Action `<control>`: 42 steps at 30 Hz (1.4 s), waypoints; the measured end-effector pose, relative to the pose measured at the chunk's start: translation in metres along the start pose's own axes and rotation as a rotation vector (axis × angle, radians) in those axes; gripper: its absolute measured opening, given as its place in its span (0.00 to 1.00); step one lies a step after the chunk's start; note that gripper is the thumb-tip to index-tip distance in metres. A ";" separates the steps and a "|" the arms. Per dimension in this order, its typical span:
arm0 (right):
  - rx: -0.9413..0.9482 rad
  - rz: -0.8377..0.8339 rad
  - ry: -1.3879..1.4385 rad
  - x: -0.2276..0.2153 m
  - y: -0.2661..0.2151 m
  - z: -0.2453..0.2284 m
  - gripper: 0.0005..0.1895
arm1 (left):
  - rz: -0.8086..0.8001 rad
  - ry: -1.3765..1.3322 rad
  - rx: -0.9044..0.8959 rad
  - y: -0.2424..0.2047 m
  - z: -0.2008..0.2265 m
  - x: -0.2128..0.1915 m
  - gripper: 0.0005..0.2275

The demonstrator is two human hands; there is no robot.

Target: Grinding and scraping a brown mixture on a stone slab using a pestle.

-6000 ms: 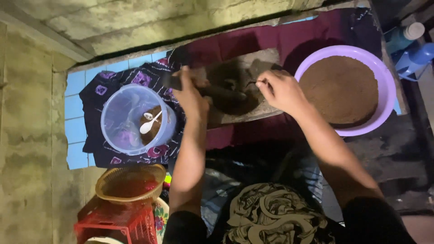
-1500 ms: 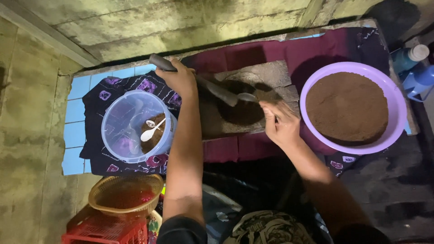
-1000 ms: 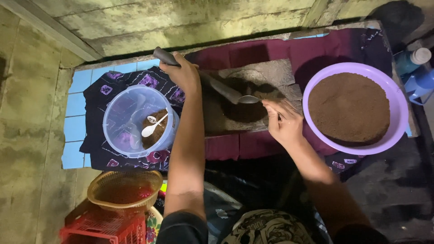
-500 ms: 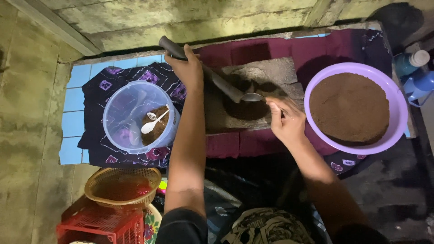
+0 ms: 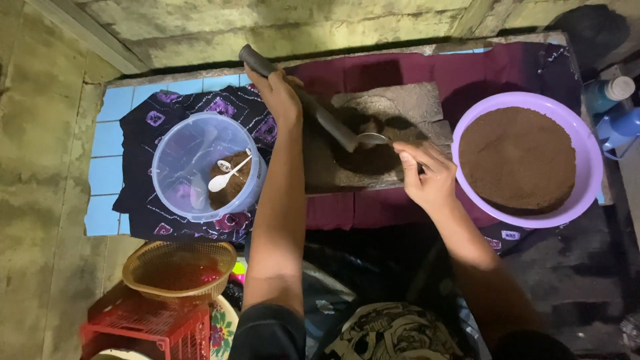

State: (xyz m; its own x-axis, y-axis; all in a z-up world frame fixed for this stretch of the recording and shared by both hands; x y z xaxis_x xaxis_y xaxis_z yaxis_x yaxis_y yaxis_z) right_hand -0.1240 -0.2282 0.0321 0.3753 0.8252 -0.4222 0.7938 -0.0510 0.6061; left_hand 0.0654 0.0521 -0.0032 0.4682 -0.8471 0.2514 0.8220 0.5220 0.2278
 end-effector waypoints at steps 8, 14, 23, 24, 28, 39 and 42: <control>0.035 0.002 -0.003 0.000 0.004 0.001 0.10 | -0.075 0.250 0.044 0.003 -0.013 -0.004 0.38; -0.003 0.018 -0.002 0.002 0.001 0.003 0.09 | 0.013 0.275 0.014 -0.002 0.003 0.001 0.33; -0.120 0.028 -0.108 0.006 -0.002 -0.011 0.10 | 0.022 0.373 -0.009 -0.001 -0.005 0.000 0.37; -0.164 0.033 -0.116 0.006 -0.006 -0.013 0.10 | 0.023 0.373 0.017 -0.002 -0.007 -0.001 0.37; -0.252 0.044 -0.097 0.005 -0.010 -0.013 0.10 | 0.025 0.415 0.106 0.002 -0.010 -0.001 0.36; -0.188 -0.014 0.008 0.015 -0.034 0.030 0.09 | 0.077 0.384 0.100 -0.002 -0.008 -0.004 0.36; -0.180 -0.039 -0.042 0.007 -0.020 0.020 0.13 | 0.057 0.395 0.087 -0.002 -0.006 -0.005 0.36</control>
State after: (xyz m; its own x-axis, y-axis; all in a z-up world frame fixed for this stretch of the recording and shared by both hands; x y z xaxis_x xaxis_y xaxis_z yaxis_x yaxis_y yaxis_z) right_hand -0.1274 -0.2328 0.0039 0.3684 0.8003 -0.4731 0.7114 0.0850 0.6976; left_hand 0.0638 0.0547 -0.0108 0.6148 -0.7809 -0.1106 0.7684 0.5615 0.3071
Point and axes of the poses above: each hand's wrist, its own y-axis towards the middle knuckle, its own x-axis out of the palm, z = x × y, the point moved 7 cm from there along y, towards the middle knuckle, and after that the axes turned 13 degrees about x, right-handed, at the moved point
